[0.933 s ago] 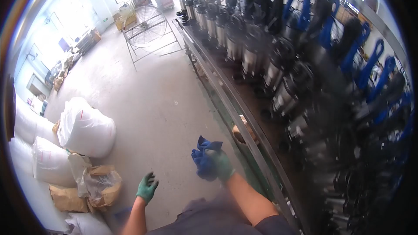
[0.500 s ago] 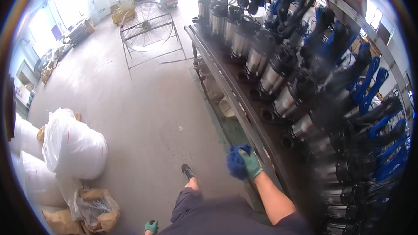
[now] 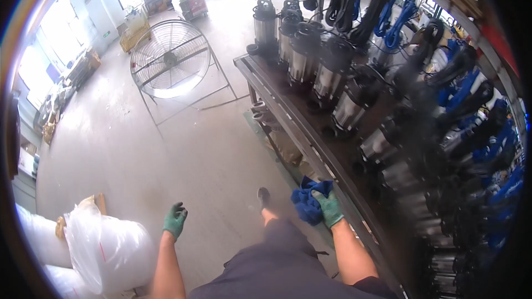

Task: The person wipes the exterior of multiple submersible pumps with a blue cloth while handling them one by one on a workbench.

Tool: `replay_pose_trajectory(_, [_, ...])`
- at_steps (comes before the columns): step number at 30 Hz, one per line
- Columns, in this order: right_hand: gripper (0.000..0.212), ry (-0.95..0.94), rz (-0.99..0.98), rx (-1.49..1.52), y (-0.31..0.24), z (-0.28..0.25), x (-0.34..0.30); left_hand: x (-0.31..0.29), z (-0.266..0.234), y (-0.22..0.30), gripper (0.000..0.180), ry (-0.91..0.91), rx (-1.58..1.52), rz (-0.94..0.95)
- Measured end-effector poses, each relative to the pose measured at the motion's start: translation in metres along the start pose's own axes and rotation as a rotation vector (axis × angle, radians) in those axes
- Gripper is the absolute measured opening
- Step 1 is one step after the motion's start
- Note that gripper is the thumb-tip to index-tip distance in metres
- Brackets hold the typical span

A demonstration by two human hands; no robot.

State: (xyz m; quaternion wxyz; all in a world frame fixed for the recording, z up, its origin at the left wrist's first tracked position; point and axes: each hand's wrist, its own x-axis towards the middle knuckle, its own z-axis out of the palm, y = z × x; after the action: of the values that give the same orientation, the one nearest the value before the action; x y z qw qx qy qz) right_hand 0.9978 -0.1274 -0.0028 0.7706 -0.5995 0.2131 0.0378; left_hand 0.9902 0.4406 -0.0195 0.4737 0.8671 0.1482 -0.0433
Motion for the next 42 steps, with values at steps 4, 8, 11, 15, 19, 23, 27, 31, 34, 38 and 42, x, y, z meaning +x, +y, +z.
replay_pose_trajectory(4, [0.049,-0.095,-0.087,0.053,-0.042,0.105,0.118,0.12,-0.046,0.066,0.041,0.018,-0.025,-0.053])
replay_pose_trajectory(8, [0.024,-0.208,0.029,0.151,-0.081,0.18,0.231,0.253,-0.095,0.123,0.037,0.049,-0.043,0.134])
replay_pose_trajectory(11, [0.037,-0.183,0.269,0.39,-0.087,0.208,0.305,0.374,-0.11,0.188,0.034,0.022,0.101,0.282])
replay_pose_trajectory(15, [0.051,-0.201,0.285,0.568,-0.129,0.248,0.346,0.544,-0.096,0.307,0.035,-0.103,0.199,0.726])
replay_pose_trajectory(19, [0.081,-0.284,0.098,0.816,-0.143,0.295,0.363,0.685,-0.049,0.445,0.04,-0.255,0.174,1.025])
replay_pose_trajectory(23, [0.075,-0.109,-0.069,0.878,-0.138,0.327,0.358,0.768,0.038,0.58,0.043,-0.449,0.244,1.35])
replay_pose_trajectory(27, [0.064,-0.082,-0.276,1.014,-0.133,0.375,0.366,0.806,0.115,0.681,0.047,-0.543,0.39,1.542])
replay_pose_trajectory(31, [0.058,0.06,-0.475,1.019,-0.156,0.435,0.407,0.852,0.191,0.724,0.046,-0.57,0.589,1.827])
replay_pose_trajectory(34, [0.057,0.166,-0.589,1.163,-0.116,0.432,0.454,0.849,0.241,0.746,0.043,-0.71,0.754,1.77])
replay_pose_trajectory(38, [0.052,0.267,-0.687,1.226,-0.112,0.442,0.534,0.844,0.247,0.751,0.04,-0.759,1.006,1.679])
replay_pose_trajectory(42, [0.047,0.747,-0.693,1.116,-0.164,0.464,0.579,0.829,0.247,0.746,0.04,-0.664,0.997,1.87])
